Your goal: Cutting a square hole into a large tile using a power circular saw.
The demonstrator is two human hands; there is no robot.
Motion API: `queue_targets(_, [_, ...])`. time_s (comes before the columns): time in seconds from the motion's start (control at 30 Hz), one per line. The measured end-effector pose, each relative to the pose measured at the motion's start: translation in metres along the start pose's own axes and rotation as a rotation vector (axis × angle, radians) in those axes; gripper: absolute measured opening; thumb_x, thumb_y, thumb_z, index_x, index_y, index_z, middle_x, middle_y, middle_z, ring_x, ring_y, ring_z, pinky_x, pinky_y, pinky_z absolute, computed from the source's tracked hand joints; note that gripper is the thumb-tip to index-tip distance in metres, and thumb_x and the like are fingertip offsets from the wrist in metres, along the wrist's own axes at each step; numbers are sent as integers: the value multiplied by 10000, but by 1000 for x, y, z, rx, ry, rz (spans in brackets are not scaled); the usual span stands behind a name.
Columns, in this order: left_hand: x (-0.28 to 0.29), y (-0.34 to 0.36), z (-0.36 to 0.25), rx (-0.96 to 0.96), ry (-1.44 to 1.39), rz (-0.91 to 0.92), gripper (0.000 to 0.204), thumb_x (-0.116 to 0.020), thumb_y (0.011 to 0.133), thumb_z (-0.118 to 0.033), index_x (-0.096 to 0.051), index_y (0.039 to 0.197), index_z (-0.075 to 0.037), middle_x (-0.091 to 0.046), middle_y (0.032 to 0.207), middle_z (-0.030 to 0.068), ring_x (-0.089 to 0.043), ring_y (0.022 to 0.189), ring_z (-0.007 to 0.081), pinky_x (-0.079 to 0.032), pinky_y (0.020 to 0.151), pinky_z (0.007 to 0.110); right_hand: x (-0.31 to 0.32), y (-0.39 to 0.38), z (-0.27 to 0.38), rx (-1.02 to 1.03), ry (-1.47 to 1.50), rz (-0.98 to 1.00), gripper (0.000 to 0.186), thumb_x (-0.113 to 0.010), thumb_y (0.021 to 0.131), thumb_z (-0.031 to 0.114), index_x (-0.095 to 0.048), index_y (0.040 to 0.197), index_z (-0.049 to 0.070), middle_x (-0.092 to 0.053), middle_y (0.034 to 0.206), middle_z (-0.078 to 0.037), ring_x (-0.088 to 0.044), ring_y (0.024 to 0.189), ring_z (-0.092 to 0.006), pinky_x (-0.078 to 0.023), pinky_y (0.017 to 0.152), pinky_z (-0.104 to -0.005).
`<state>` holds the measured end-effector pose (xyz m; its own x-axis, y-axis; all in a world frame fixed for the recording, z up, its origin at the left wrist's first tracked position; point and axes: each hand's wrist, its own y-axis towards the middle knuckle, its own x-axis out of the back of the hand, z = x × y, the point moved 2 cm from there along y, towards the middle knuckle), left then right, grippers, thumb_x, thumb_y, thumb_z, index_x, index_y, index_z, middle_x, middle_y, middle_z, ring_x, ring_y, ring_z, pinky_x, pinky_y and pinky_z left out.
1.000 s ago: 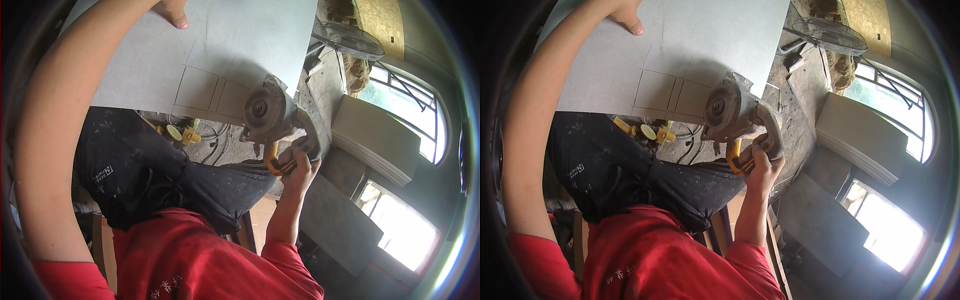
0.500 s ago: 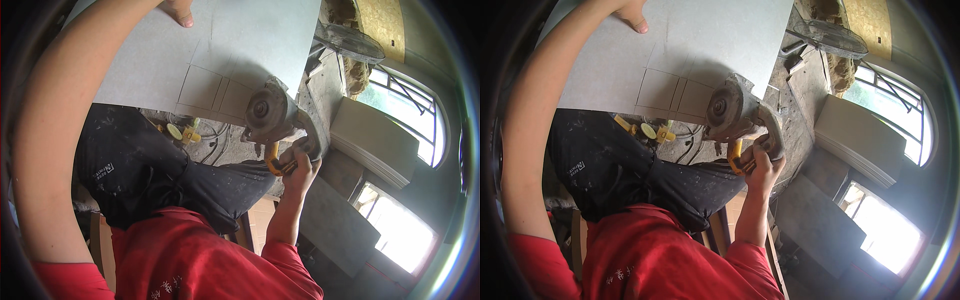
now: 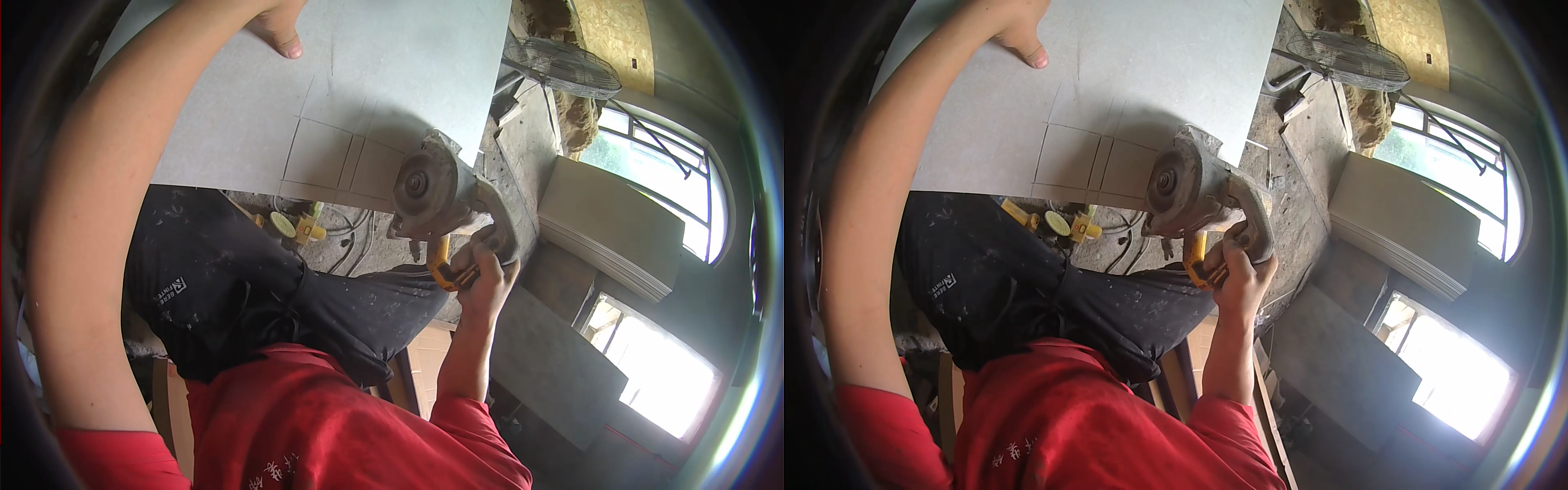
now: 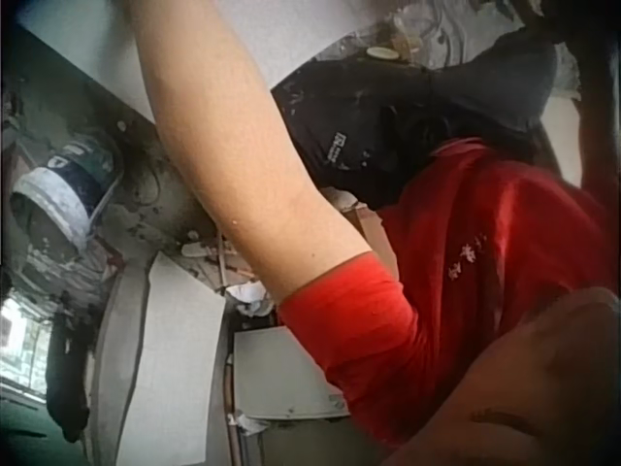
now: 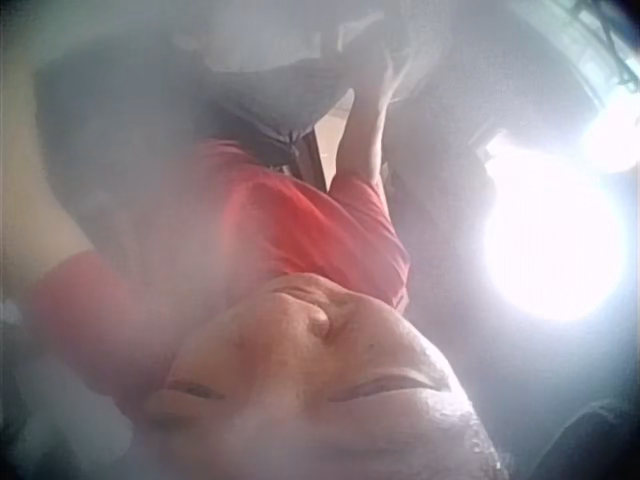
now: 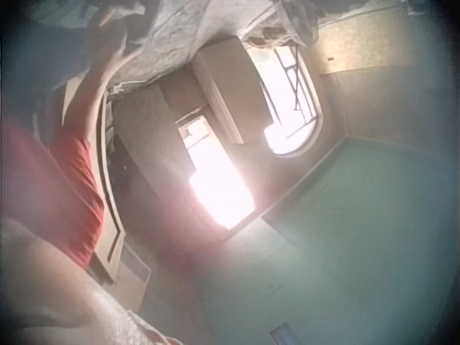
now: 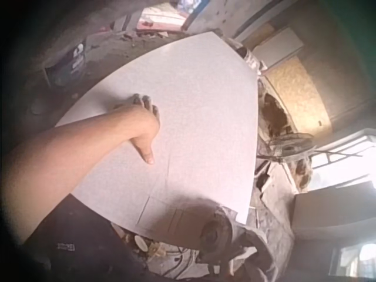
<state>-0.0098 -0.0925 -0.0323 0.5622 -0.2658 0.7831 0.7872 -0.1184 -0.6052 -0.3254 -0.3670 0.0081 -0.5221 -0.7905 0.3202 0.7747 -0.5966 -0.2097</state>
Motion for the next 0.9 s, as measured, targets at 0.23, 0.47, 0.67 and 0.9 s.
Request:
queue_targets(0.23, [-5,8,0,6,19,-15,1415,-805,740,-694,3,1592,95,-11,1670,340,-159,1530,516,-379,1147,653,-3,3,1,29,21,41,177,-556,854,55,-577,992,-54,-571,659,-93,-543,506,-150,-435,476,-286])
queue_targets(0.47, [1,2,0,-14,20,-16,1420,-802,732,-706,-6,1594,94,-17,1669,342,-166,1528,519,-368,1155,652,-2,7,2,15,22,12,168,-554,855,53,-574,984,-53,-564,659,-89,-538,495,-148,-435,469,-283])
queue_targets(0.67, [2,2,0,-11,23,-16,1424,-799,733,-709,-2,1591,101,-17,1666,349,-172,1524,523,-364,1158,651,-3,8,2,16,30,-4,160,-551,852,45,-577,978,-50,-566,655,-89,-543,495,-151,-438,467,-277])
queue_targets(0.9, [4,3,-3,-9,22,-11,1420,-810,735,-690,-6,1586,112,-16,1664,351,-178,1523,522,-369,1158,647,-1,8,-1,2,14,4,166,-551,852,42,-572,986,-54,-569,670,-91,-546,498,-151,-444,467,-283])
